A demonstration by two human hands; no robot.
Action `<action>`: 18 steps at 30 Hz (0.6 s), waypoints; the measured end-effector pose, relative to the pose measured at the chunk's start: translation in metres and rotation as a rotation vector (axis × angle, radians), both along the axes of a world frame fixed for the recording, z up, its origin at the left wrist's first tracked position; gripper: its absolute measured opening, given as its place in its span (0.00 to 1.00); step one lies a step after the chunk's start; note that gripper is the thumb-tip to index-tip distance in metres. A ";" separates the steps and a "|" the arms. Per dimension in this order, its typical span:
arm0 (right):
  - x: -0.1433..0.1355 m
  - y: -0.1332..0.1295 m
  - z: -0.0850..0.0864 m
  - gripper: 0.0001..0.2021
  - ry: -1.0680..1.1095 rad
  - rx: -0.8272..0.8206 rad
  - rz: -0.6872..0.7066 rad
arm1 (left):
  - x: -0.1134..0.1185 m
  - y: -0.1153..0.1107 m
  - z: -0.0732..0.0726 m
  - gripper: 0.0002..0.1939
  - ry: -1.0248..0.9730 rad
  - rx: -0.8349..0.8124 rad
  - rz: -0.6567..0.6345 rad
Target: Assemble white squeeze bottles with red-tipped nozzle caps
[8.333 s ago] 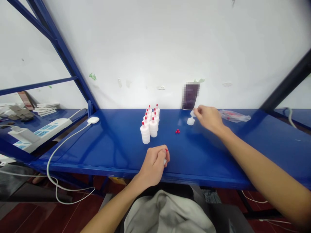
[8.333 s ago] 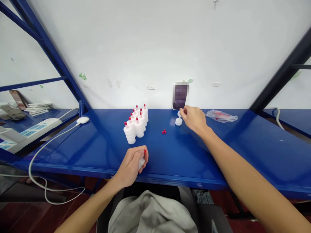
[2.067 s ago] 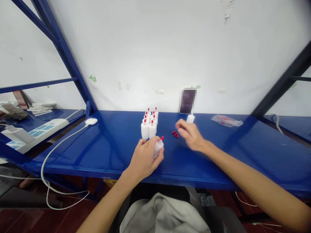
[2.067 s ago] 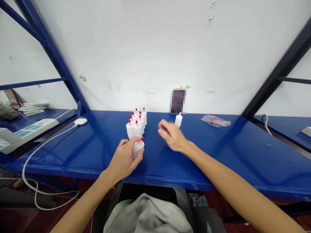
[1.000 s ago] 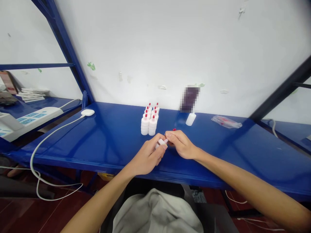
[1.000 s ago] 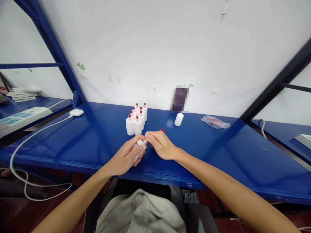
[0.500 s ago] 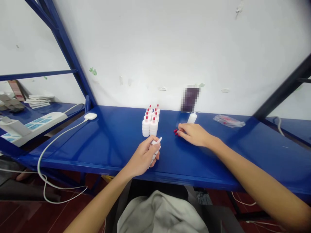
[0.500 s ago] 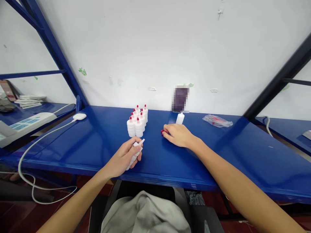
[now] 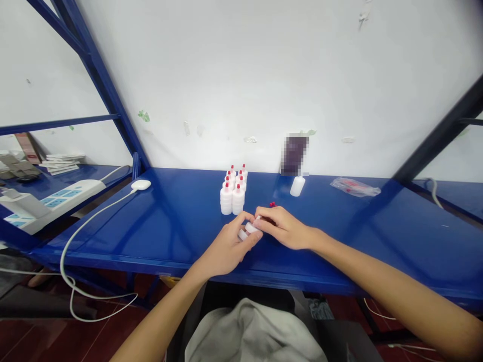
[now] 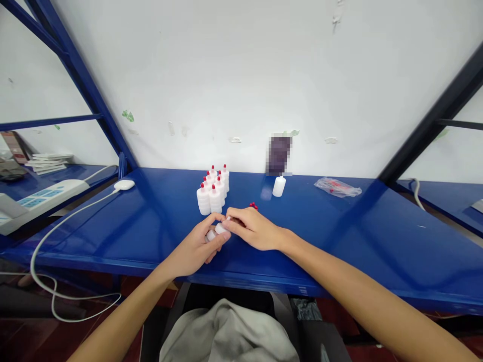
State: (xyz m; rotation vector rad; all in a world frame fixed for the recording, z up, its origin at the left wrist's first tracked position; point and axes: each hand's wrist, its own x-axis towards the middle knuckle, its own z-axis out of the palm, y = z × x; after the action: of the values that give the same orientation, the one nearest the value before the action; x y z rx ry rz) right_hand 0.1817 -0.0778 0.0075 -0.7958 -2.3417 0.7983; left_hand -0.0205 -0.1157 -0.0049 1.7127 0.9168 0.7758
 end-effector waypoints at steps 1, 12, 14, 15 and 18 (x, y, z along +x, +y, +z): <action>-0.002 0.000 -0.001 0.18 0.033 0.023 -0.023 | 0.000 0.000 0.000 0.18 -0.010 0.000 0.005; 0.095 0.065 0.041 0.18 -0.223 0.567 -1.168 | 0.001 0.002 0.001 0.21 0.057 -0.028 0.052; 0.099 0.073 0.036 0.19 -0.371 0.473 -1.176 | 0.002 0.002 0.002 0.21 0.055 -0.032 0.052; 0.098 0.076 0.032 0.19 -0.446 0.409 -1.157 | 0.002 0.002 0.002 0.21 0.055 -0.031 0.051; 0.094 0.084 0.021 0.19 -0.600 0.257 -1.109 | 0.002 0.001 0.003 0.20 0.053 -0.027 0.051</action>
State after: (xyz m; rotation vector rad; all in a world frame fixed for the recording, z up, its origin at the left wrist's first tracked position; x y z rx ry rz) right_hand 0.2761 0.0061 0.0285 -2.1015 -1.8634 -0.2524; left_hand -0.0181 -0.1142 -0.0024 1.6994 1.0065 0.7511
